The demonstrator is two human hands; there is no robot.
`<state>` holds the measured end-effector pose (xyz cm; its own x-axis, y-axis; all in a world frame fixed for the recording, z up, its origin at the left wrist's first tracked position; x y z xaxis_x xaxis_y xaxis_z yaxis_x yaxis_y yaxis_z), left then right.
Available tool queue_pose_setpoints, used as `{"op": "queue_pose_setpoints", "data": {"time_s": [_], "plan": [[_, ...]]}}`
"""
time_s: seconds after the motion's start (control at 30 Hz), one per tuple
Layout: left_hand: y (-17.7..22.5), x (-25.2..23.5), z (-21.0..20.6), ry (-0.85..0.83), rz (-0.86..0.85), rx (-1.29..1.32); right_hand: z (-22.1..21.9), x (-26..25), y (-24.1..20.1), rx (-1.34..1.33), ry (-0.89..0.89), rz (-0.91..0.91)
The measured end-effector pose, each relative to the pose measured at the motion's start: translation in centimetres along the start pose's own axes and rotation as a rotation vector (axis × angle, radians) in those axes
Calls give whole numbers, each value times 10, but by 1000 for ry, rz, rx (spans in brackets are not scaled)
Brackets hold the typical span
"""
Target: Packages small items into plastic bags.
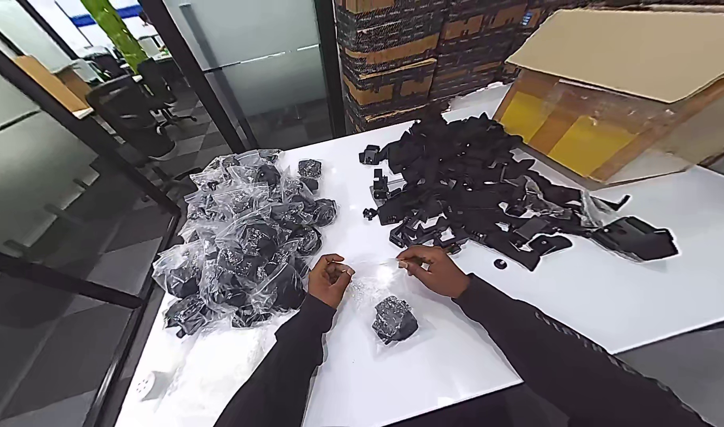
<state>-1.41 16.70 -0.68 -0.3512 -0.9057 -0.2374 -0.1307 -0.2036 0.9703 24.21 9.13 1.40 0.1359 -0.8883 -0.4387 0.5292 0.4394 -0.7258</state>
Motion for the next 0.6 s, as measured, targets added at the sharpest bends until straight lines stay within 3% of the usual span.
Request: {"op": "queue_pose_setpoints", "data": {"time_s": [0.6], "plan": [[1, 1, 2, -12, -1, 126, -2, -2, 0, 29, 30, -35]]}}
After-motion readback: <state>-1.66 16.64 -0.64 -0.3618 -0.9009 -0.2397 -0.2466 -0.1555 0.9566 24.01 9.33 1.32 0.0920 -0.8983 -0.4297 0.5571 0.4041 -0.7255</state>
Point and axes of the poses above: each hand's wrist, its own x-axis away from the middle knuckle, its own z-axis out of the back of the hand, y = z × x, the point moved 5 cm from there along -x, towards the middle knuckle, and after that the axes turned 5 degrees about x, right-handed, at the moved point
